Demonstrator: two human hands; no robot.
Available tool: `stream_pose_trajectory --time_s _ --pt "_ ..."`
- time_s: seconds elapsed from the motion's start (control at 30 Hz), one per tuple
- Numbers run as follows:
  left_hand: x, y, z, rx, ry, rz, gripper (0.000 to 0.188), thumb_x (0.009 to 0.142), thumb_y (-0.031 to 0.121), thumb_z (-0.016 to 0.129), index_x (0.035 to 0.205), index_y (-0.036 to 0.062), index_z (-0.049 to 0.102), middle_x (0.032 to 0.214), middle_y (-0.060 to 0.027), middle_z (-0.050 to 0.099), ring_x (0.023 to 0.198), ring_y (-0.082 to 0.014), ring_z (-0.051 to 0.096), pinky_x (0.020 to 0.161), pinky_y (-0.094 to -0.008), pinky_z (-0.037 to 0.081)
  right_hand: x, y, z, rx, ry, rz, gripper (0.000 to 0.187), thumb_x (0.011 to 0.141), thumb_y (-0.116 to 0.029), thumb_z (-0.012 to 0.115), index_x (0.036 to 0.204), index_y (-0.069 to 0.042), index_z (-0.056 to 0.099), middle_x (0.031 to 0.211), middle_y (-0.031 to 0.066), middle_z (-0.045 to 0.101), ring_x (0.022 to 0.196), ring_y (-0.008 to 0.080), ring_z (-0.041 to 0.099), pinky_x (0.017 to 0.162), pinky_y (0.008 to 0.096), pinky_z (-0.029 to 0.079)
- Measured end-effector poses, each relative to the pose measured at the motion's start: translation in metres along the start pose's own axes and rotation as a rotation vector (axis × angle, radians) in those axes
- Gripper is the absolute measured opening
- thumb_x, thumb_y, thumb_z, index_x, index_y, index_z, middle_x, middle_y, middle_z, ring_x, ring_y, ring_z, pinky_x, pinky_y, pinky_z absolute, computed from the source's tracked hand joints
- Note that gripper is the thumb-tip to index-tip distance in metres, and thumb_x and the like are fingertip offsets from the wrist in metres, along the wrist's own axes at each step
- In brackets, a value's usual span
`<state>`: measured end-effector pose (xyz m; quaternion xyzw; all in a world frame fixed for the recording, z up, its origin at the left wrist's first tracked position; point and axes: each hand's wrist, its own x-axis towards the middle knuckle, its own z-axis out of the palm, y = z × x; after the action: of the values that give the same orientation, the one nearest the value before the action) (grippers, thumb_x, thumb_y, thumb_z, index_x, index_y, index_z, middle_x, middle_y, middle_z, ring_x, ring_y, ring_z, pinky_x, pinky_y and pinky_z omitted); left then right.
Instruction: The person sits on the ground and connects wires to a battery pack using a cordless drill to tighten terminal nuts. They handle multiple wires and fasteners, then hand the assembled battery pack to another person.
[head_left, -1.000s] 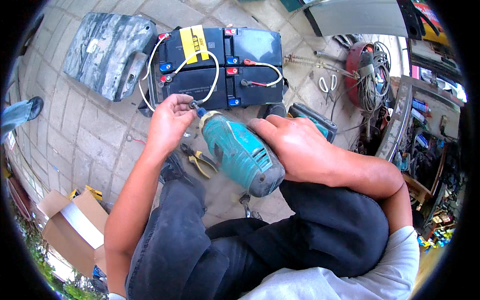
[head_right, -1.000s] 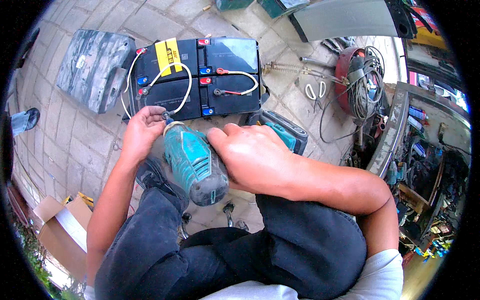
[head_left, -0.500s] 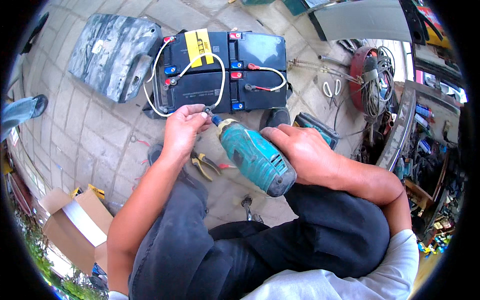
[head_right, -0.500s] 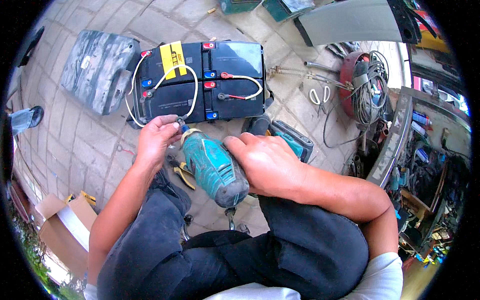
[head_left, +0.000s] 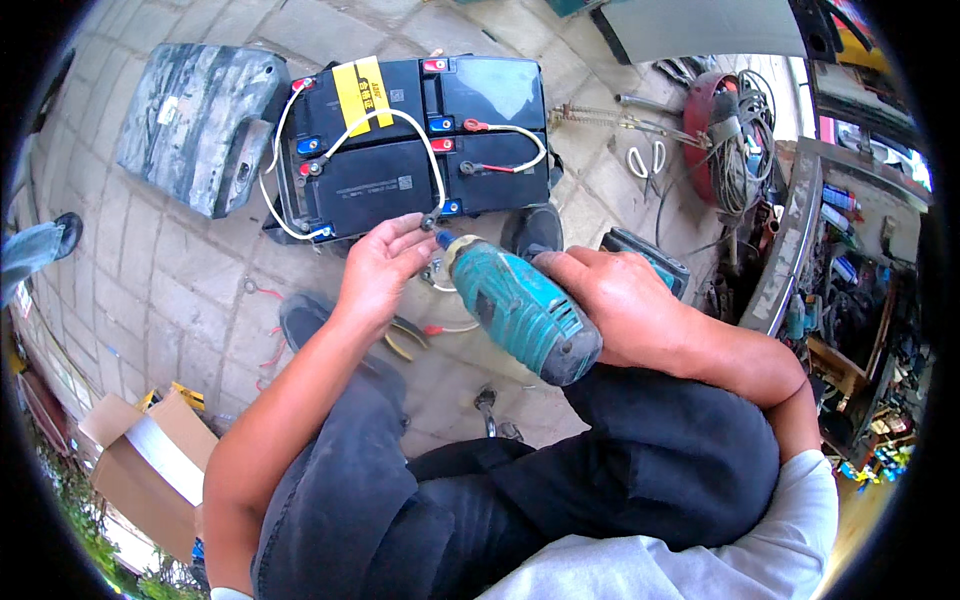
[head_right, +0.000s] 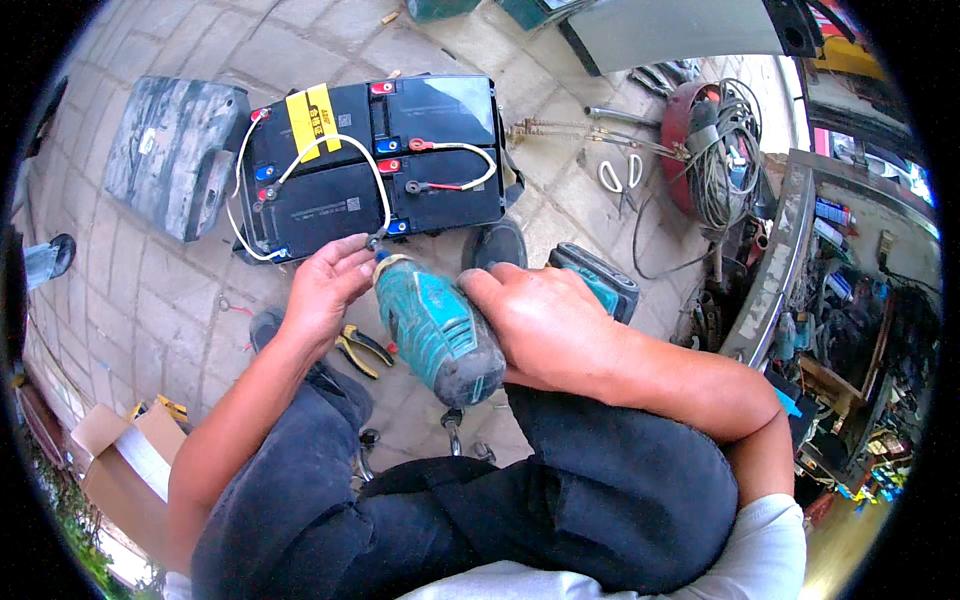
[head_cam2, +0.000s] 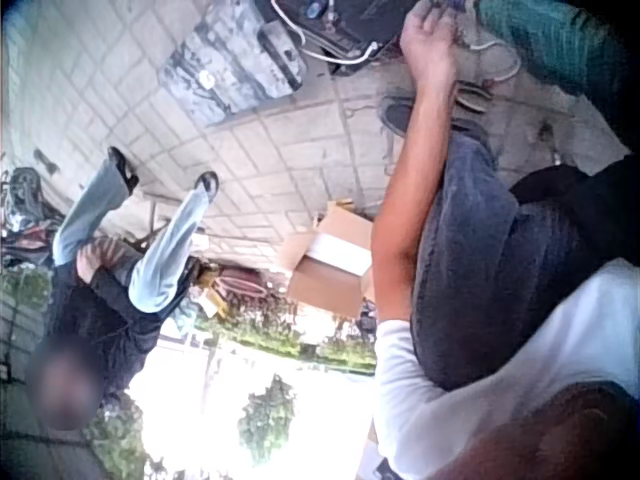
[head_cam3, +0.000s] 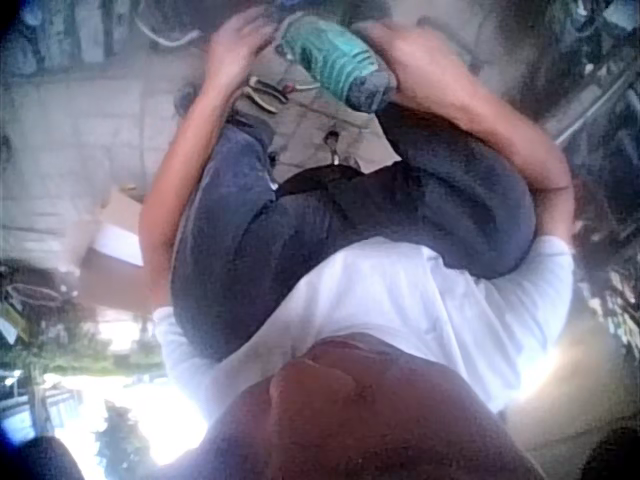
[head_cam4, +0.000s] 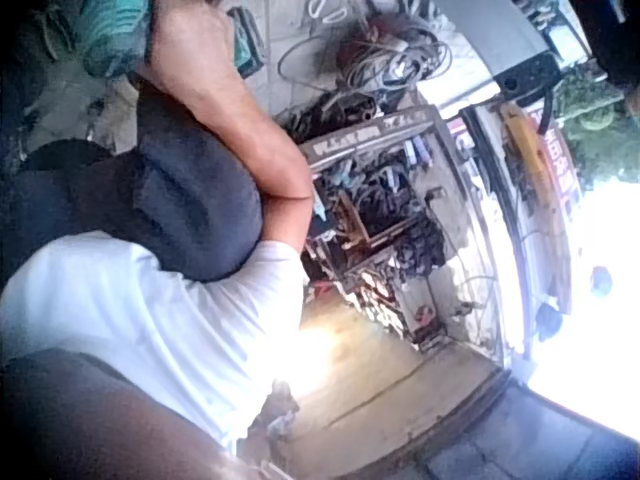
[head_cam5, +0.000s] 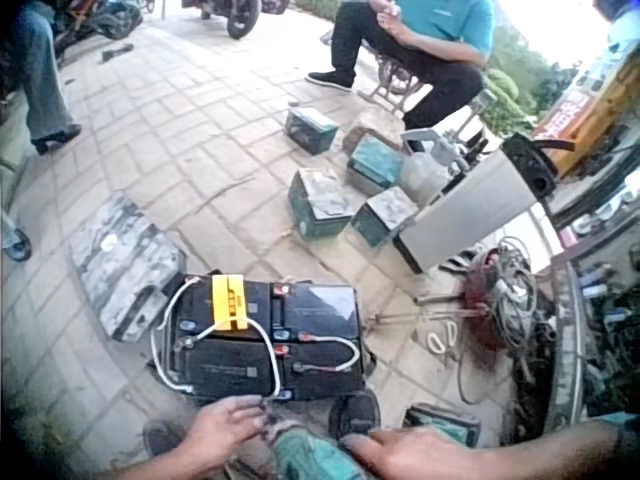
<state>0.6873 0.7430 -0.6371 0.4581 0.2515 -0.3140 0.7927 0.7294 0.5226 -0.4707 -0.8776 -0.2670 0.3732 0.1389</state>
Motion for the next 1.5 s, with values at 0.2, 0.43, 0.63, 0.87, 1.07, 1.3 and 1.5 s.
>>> stream_pose_trajectory --time_s 0.2,0.43,0.63,0.87,1.07,1.3,1.5 --pt "0.013 -0.022 0.009 -0.110 -0.173 0.021 0.058 0.087 0.000 0.059 0.138 -0.0083 0.035 0.139 -0.0235 0.044 0.130 -0.0285 0.044 0.108 -0.0364 0.037 -0.011 0.012 0.001 -0.004 0.032 0.035 0.051 0.068 -0.023 0.075 0.108 -0.003 0.051 0.088 0.0196 0.061 0.081 0.0398 0.063 0.069 0.0482 0.051" --pt "0.014 -0.017 0.025 0.014 -0.140 0.030 0.067 0.082 -0.005 0.056 0.143 -0.0081 0.028 0.140 -0.0221 0.043 0.133 -0.0284 0.041 0.105 -0.0348 0.039 -0.012 0.019 0.005 -0.032 0.054 0.040 0.048 0.069 -0.022 0.074 0.106 -0.002 0.050 0.085 0.0185 0.061 0.079 0.0391 0.063 0.067 0.0481 0.050" --pt "0.019 -0.015 0.025 0.122 -0.128 0.040 0.061 0.082 -0.005 0.056 0.139 -0.0074 0.036 0.137 -0.0203 0.047 0.128 -0.0252 0.047 0.098 -0.0329 0.044 -0.007 0.021 0.006 -0.063 0.035 0.048 0.045 0.070 -0.025 0.073 0.102 -0.002 0.051 0.083 0.0186 0.060 0.077 0.0388 0.063 0.067 0.0487 0.051" --pt "0.047 0.051 0.016 1.589 -0.195 1.136 0.046 0.073 0.005 0.066 0.118 0.0115 0.060 0.118 -0.0081 0.057 0.112 -0.0275 0.052 0.093 -0.0418 0.041 -0.005 0.033 0.008 0.058 0.068 0.047 0.039 0.071 -0.024 0.072 0.099 -0.002 0.055 0.083 0.0210 0.063 0.079 0.0407 0.063 0.069 0.0501 0.051" --pt "0.068 0.060 0.008 1.832 -0.395 1.149 0.032 0.072 0.014 0.066 0.104 0.0138 0.066 0.116 -0.0028 0.059 0.113 -0.0244 0.051 0.095 -0.0386 0.039 -0.003 0.025 0.003 0.028 0.035 0.079 0.038 0.072 -0.026 0.072 0.095 -0.001 0.055 0.082 0.0223 0.064 0.081 0.0416 0.063 0.071 0.0518 0.050" --pt "0.060 0.043 0.009 1.758 -0.235 1.268 0.022 0.073 0.017 0.064 0.094 0.0100 0.066 0.106 -0.0041 0.060 0.106 -0.0217 0.052 0.089 -0.0366 0.038 -0.002 0.027 0.002 0.038 0.044 0.093 0.038 0.072 -0.028 0.072 0.095 -0.001 0.055 0.083 0.0228 0.064 0.082 0.0423 0.063 0.073 0.0517 0.050" --pt "0.060 0.031 0.005 1.769 -0.155 1.170 0.019 0.072 0.017 0.067 0.089 0.0092 0.064 0.096 -0.0033 0.058 0.096 -0.0216 0.053 0.082 -0.0373 0.038 0.000 0.025 0.000 0.083 0.039 0.114 0.034 0.073 -0.027 0.071 0.092 -0.002 0.057 0.082 0.0230 0.064 0.082 0.0420 0.063 0.073 0.0508 0.050"
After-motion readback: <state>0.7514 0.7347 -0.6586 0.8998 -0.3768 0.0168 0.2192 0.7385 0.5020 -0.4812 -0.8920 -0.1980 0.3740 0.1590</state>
